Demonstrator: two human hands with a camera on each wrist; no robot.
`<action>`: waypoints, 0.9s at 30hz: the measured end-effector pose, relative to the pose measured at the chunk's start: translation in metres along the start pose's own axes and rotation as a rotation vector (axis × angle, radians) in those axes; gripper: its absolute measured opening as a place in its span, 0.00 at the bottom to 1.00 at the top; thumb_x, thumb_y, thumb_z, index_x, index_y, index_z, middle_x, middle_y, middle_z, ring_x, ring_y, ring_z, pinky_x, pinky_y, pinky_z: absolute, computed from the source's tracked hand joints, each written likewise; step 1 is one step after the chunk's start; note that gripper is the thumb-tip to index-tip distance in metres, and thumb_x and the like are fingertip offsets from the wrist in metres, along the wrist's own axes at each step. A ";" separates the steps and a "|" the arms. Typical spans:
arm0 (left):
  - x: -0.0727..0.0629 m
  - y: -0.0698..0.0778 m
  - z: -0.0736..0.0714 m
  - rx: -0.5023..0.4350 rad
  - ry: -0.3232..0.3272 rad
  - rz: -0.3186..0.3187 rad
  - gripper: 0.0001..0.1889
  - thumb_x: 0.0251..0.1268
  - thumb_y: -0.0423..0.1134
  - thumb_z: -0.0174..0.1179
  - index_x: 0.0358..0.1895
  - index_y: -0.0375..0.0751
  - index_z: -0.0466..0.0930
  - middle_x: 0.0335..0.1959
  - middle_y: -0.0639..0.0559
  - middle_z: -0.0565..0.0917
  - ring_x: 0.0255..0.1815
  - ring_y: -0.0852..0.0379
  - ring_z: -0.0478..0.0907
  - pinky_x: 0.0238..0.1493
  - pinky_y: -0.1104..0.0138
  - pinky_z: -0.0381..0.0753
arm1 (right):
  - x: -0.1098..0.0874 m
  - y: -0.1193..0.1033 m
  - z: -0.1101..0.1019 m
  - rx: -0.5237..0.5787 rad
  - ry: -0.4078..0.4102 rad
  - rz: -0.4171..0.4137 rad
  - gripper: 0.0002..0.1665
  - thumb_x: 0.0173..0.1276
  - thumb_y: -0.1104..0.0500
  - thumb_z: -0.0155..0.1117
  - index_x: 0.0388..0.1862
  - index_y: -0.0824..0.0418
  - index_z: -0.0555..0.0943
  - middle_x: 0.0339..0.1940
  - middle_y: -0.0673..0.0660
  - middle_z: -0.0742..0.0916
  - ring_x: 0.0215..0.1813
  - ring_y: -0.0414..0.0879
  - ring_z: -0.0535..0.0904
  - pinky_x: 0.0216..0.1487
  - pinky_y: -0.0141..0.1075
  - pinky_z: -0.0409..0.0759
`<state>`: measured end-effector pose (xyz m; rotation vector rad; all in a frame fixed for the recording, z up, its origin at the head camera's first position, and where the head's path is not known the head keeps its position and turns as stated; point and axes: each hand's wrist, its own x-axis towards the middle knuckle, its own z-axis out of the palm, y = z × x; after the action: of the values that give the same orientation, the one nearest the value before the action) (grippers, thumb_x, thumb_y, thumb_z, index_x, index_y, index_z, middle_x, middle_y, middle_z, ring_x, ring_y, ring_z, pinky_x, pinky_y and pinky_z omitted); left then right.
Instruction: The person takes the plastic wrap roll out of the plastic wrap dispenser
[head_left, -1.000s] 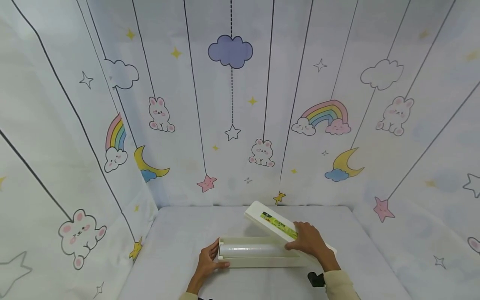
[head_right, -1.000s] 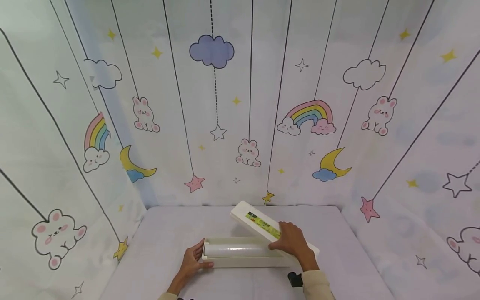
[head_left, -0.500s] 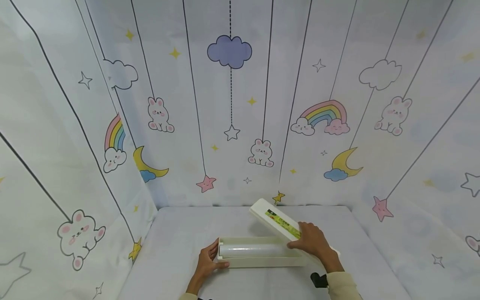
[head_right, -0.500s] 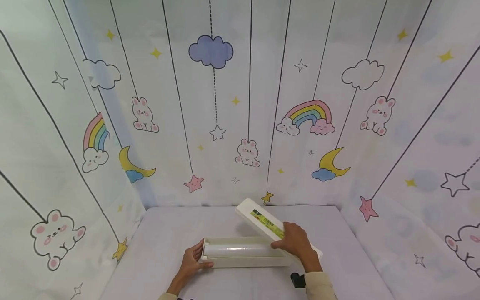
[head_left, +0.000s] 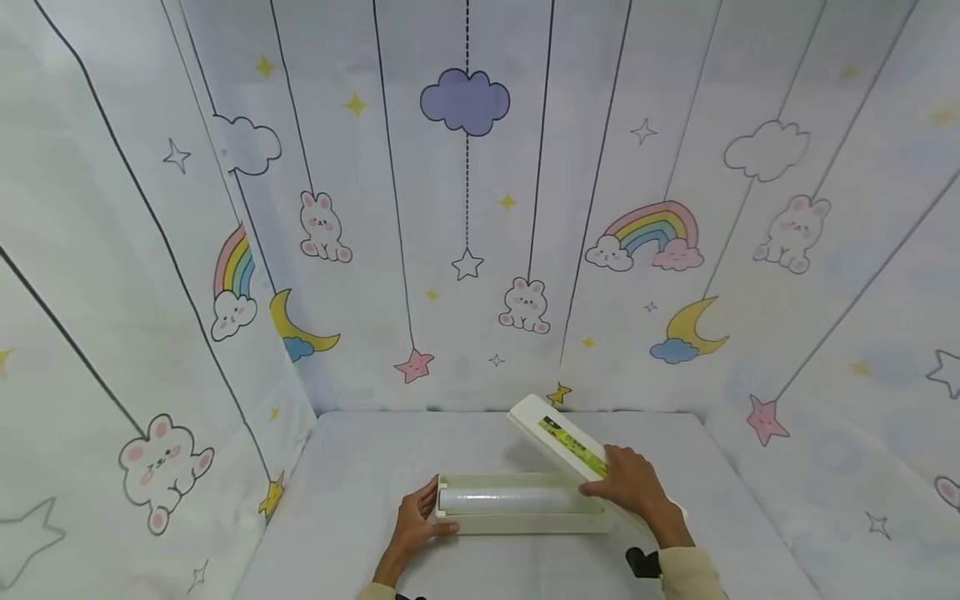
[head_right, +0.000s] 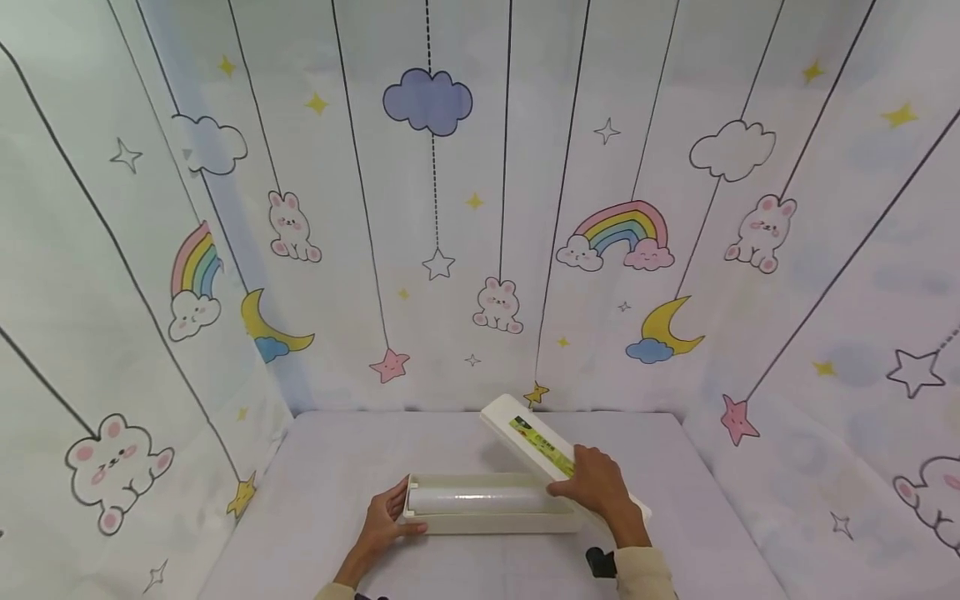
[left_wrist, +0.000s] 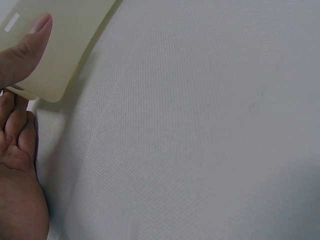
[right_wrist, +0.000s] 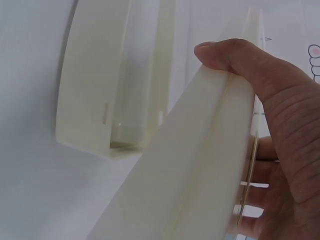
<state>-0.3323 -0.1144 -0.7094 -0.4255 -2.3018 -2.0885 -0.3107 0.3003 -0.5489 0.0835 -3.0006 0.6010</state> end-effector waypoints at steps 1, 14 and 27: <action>0.000 0.000 0.000 0.002 -0.002 0.005 0.56 0.47 0.31 0.88 0.81 0.24 0.65 0.79 0.29 0.72 0.80 0.29 0.72 0.80 0.63 0.77 | -0.001 0.000 -0.001 -0.001 0.003 0.000 0.40 0.49 0.39 0.88 0.50 0.65 0.84 0.30 0.51 0.83 0.31 0.45 0.76 0.30 0.37 0.73; 0.001 -0.014 -0.002 -0.002 -0.014 0.080 0.57 0.46 0.36 0.89 0.80 0.21 0.65 0.78 0.25 0.71 0.78 0.48 0.78 0.73 0.80 0.75 | -0.004 0.005 -0.007 -0.022 0.001 0.002 0.39 0.51 0.38 0.87 0.47 0.64 0.83 0.29 0.52 0.83 0.30 0.45 0.75 0.28 0.38 0.71; 0.004 -0.016 -0.001 -0.008 0.006 0.018 0.60 0.43 0.39 0.90 0.80 0.23 0.65 0.79 0.30 0.72 0.80 0.33 0.73 0.75 0.77 0.75 | -0.007 0.014 -0.004 0.000 -0.013 0.042 0.39 0.53 0.38 0.86 0.50 0.66 0.83 0.30 0.52 0.83 0.30 0.46 0.76 0.29 0.37 0.71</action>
<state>-0.3392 -0.1155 -0.7243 -0.4382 -2.2784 -2.0890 -0.3040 0.3152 -0.5514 0.0246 -3.0213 0.6072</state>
